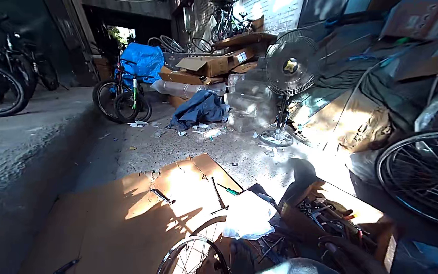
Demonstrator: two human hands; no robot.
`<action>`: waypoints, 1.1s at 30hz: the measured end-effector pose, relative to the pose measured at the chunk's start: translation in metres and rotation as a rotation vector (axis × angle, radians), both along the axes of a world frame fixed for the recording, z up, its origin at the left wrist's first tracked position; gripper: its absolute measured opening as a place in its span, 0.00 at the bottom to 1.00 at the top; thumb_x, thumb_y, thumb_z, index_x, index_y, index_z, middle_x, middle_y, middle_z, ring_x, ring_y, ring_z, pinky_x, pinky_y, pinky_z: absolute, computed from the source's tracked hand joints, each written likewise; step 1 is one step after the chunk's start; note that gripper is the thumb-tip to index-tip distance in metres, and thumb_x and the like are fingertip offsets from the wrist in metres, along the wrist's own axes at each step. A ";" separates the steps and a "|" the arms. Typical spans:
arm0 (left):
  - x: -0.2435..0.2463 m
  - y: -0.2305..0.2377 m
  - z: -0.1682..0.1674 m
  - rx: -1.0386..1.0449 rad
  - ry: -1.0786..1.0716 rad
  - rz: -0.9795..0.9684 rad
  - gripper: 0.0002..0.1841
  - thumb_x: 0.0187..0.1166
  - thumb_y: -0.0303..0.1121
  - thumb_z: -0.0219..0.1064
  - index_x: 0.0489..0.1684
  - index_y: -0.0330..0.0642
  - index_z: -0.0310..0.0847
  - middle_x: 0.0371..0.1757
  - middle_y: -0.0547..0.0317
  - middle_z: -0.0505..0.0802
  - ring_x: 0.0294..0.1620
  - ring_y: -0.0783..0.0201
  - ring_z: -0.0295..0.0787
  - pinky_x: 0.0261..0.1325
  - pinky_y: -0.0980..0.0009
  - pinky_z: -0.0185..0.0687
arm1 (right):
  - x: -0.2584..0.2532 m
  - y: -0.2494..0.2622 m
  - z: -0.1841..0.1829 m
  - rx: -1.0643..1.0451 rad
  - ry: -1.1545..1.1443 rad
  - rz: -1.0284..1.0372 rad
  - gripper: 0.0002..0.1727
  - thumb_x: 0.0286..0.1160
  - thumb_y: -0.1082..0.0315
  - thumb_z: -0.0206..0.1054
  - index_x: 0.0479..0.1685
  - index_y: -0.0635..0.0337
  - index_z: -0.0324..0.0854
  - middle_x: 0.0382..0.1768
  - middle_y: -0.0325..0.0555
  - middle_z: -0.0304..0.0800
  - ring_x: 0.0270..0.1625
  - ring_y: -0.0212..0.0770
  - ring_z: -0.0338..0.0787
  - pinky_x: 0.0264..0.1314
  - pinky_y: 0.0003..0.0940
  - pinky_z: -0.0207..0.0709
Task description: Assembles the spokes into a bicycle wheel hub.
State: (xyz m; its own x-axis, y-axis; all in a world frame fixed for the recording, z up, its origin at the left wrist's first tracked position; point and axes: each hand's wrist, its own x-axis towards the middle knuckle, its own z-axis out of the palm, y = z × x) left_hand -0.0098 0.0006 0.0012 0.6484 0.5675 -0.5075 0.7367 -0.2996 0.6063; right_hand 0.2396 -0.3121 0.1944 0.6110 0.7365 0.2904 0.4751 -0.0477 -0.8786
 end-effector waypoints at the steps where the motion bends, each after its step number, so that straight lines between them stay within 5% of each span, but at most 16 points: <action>1: -0.002 0.000 0.002 -0.009 -0.017 0.039 0.20 0.85 0.44 0.63 0.64 0.41 0.87 0.65 0.42 0.92 0.71 0.41 0.85 0.76 0.31 0.70 | -0.005 -0.002 0.008 0.053 -0.003 0.001 0.14 0.88 0.70 0.58 0.59 0.69 0.84 0.48 0.51 0.93 0.41 0.39 0.94 0.48 0.38 0.91; 5: -0.006 0.005 0.007 -0.003 0.007 0.080 0.20 0.88 0.45 0.57 0.66 0.45 0.87 0.67 0.47 0.91 0.74 0.45 0.82 0.80 0.32 0.63 | -0.032 0.004 0.029 0.187 -0.157 0.102 0.11 0.86 0.71 0.60 0.55 0.66 0.85 0.52 0.45 0.93 0.51 0.32 0.91 0.56 0.32 0.88; 7: -0.007 0.007 0.007 0.001 0.049 0.044 0.21 0.89 0.46 0.54 0.67 0.46 0.86 0.68 0.47 0.91 0.76 0.45 0.81 0.80 0.30 0.60 | -0.043 0.020 0.028 0.154 -0.325 0.121 0.12 0.84 0.70 0.61 0.54 0.68 0.87 0.54 0.55 0.91 0.58 0.40 0.89 0.64 0.36 0.84; 11: -0.008 0.012 0.015 -0.030 0.066 -0.013 0.22 0.88 0.44 0.52 0.65 0.43 0.85 0.68 0.45 0.90 0.76 0.43 0.80 0.78 0.26 0.56 | -0.085 0.077 -0.001 0.102 -0.383 0.159 0.11 0.80 0.68 0.67 0.50 0.63 0.91 0.49 0.53 0.94 0.55 0.41 0.92 0.62 0.37 0.86; 15: -0.019 0.017 0.009 -0.054 -0.090 0.046 0.20 0.85 0.45 0.58 0.59 0.42 0.88 0.61 0.47 0.92 0.68 0.48 0.85 0.76 0.33 0.64 | -0.110 0.157 -0.095 -0.324 -0.218 0.350 0.17 0.84 0.60 0.62 0.62 0.58 0.88 0.58 0.49 0.92 0.60 0.42 0.92 0.69 0.41 0.83; 19: -0.031 0.021 0.001 -0.162 -0.391 0.219 0.13 0.77 0.36 0.69 0.50 0.38 0.90 0.49 0.52 0.94 0.53 0.59 0.90 0.65 0.53 0.84 | -0.107 0.208 -0.161 -0.537 0.008 0.403 0.21 0.84 0.66 0.60 0.72 0.60 0.81 0.72 0.54 0.85 0.76 0.48 0.83 0.83 0.47 0.70; 22: -0.029 0.026 0.001 -0.155 -0.325 0.200 0.14 0.80 0.40 0.67 0.53 0.40 0.90 0.52 0.53 0.95 0.57 0.60 0.90 0.67 0.53 0.82 | -0.106 0.223 -0.164 -0.534 0.290 0.431 0.19 0.84 0.67 0.61 0.68 0.66 0.82 0.67 0.58 0.86 0.72 0.46 0.84 0.79 0.41 0.73; 28: 0.001 0.017 0.012 0.013 0.044 0.025 0.23 0.91 0.43 0.47 0.62 0.40 0.85 0.63 0.44 0.91 0.71 0.45 0.82 0.78 0.33 0.61 | -0.133 0.221 -0.170 -0.485 0.748 0.189 0.22 0.88 0.61 0.59 0.73 0.65 0.73 0.58 0.55 0.88 0.59 0.44 0.88 0.64 0.42 0.81; 33: -0.001 0.020 -0.001 -0.026 -0.084 0.072 0.19 0.86 0.43 0.57 0.64 0.43 0.85 0.62 0.51 0.92 0.70 0.53 0.84 0.80 0.38 0.64 | -0.138 0.216 -0.194 -0.436 0.761 0.119 0.23 0.88 0.58 0.58 0.75 0.60 0.73 0.58 0.54 0.88 0.54 0.47 0.90 0.54 0.48 0.84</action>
State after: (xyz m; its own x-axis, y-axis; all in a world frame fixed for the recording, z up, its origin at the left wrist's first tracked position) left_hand -0.0110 0.0207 -0.0002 0.6476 0.6012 -0.4681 0.7018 -0.2313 0.6738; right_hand 0.1020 -0.0962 0.0002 0.4367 0.7574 -0.4854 -0.2078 -0.4401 -0.8736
